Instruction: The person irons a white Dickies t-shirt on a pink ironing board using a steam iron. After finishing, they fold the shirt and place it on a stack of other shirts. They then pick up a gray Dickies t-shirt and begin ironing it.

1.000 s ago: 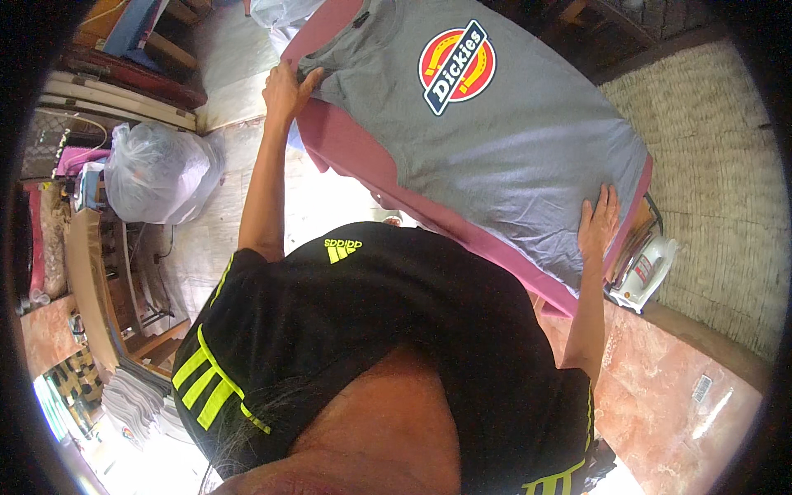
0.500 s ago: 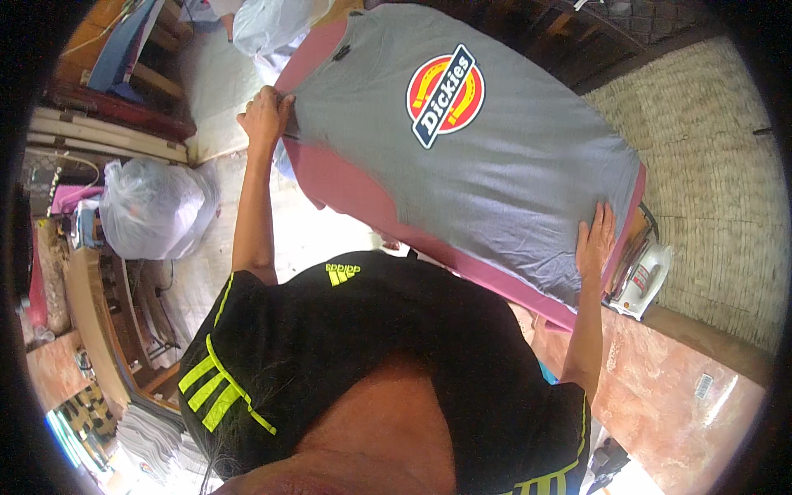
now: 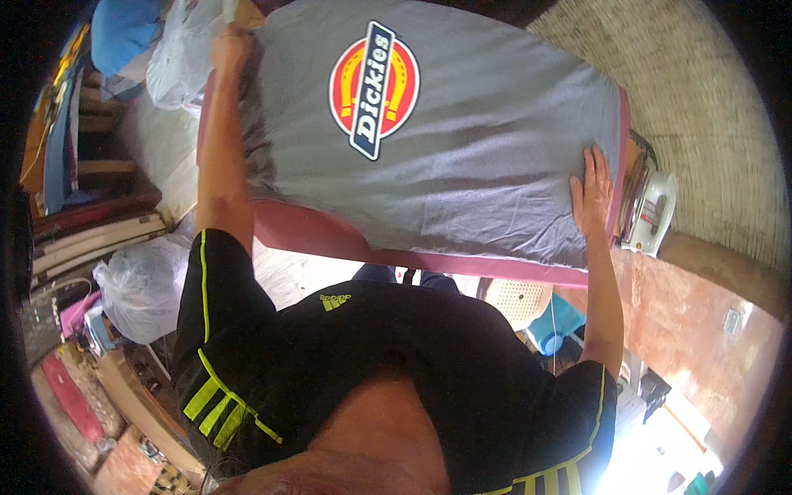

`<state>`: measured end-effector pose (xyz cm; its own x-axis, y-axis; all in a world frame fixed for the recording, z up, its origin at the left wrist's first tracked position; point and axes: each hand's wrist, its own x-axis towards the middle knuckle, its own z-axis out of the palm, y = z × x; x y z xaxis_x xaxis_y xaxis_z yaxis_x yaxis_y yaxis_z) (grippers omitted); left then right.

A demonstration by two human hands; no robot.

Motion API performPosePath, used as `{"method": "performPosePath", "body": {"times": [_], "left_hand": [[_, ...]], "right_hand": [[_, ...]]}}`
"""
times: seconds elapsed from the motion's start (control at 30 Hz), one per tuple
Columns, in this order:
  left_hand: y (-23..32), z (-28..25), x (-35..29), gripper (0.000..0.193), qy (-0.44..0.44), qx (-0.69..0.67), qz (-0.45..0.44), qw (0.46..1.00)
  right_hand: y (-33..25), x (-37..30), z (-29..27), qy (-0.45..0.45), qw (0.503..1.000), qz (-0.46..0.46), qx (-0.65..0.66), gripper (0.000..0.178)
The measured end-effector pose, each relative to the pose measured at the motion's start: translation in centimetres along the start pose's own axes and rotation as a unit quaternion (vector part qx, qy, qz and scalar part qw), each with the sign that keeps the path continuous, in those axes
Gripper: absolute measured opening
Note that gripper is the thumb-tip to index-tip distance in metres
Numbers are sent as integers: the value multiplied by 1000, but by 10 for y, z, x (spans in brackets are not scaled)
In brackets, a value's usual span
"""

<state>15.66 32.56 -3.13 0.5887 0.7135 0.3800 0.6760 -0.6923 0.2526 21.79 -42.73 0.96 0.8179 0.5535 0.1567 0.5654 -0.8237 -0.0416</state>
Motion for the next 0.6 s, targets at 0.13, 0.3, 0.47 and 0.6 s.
{"method": "performPosePath", "body": {"times": [0.13, 0.3, 0.47, 0.6], "left_hand": [[-47, -12, 9, 46, -26, -62, 24, 997], [1, -25, 14, 63, -172, -48, -27, 984], [0, 4, 22, 62, -112, -43, 14, 993], [-21, 20, 32, 54, -74, -10, 54, 996]], "right_hand": [[-1, -1, 1, 12, 1000, -8, 6, 61], [1, -6, -1, -2, 1000, 28, -11, 62], [0, 3, 1, -7, 1000, 27, -5, 62], [6, -8, 4, 8, 1000, 18, 1, 61]]}}
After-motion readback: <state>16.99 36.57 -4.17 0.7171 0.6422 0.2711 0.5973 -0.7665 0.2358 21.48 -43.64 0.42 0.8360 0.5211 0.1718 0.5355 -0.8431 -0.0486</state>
